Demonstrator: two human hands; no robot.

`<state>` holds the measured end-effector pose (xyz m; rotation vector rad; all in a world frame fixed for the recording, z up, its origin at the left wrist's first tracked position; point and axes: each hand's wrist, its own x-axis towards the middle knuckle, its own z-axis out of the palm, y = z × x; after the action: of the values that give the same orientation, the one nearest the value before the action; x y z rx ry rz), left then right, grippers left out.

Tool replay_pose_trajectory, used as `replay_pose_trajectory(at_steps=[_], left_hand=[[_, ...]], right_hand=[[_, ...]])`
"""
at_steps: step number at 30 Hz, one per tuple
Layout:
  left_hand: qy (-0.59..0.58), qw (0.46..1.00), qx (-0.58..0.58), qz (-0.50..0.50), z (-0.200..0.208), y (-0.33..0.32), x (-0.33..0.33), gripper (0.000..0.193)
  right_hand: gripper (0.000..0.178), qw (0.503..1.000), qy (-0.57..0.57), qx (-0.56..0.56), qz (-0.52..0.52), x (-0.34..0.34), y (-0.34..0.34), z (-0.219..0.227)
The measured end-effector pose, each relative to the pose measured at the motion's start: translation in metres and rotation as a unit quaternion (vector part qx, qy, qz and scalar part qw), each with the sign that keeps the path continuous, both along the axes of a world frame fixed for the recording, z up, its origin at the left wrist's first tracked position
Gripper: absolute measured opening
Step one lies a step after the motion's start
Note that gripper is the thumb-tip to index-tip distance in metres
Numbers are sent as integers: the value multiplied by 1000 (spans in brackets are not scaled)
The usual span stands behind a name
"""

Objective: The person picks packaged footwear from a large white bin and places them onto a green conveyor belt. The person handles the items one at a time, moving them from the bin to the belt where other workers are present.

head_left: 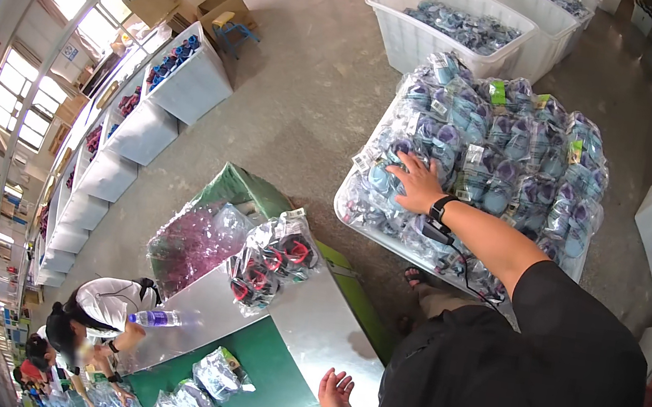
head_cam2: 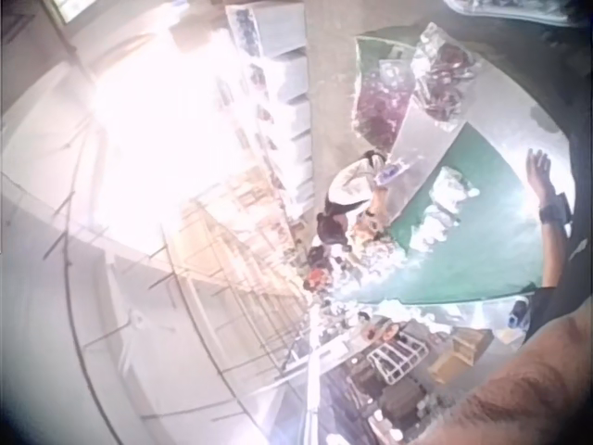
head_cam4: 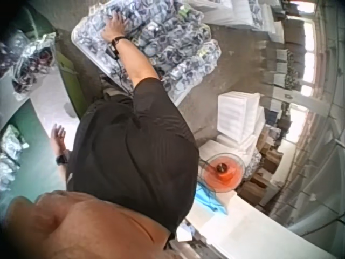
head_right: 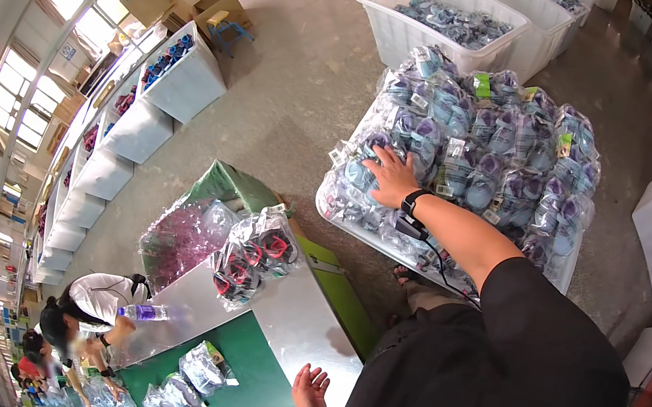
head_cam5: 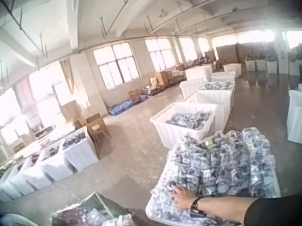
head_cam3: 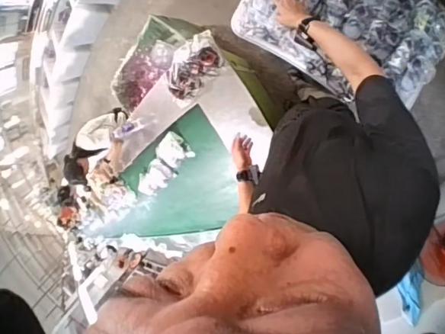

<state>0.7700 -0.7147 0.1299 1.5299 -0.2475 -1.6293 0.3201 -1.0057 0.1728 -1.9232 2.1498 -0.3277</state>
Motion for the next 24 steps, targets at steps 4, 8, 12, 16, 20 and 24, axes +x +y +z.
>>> replay_pose_trajectory(at_steps=[4, 8, 12, 16, 20, 24], left_hand=[[-25, 1000, 7, 0, -11, 8, 2, 36], [-36, 999, 20, -19, -25, 10, 8, 37], [-73, 996, -15, -46, -40, 4, 22, 41], [-241, 965, -64, -82, -41, -5, 52, 39], [-440, 889, -114, -62, -55, -14, 105, 42], [-540, 839, -67, -15, -68, -28, 181, 49]], right_hand=[[62, 999, -34, -6, 32, -10, 5, -5], [58, 998, -45, -12, 39, -15, -4, -4], [64, 992, -4, -91, 87, -13, -4, -5], [50, 962, -48, -259, 75, 5, 32, 8], [35, 958, -140, -237, 81, 9, 88, 10], [36, 973, -171, -143, 64, 6, 133, 11]])
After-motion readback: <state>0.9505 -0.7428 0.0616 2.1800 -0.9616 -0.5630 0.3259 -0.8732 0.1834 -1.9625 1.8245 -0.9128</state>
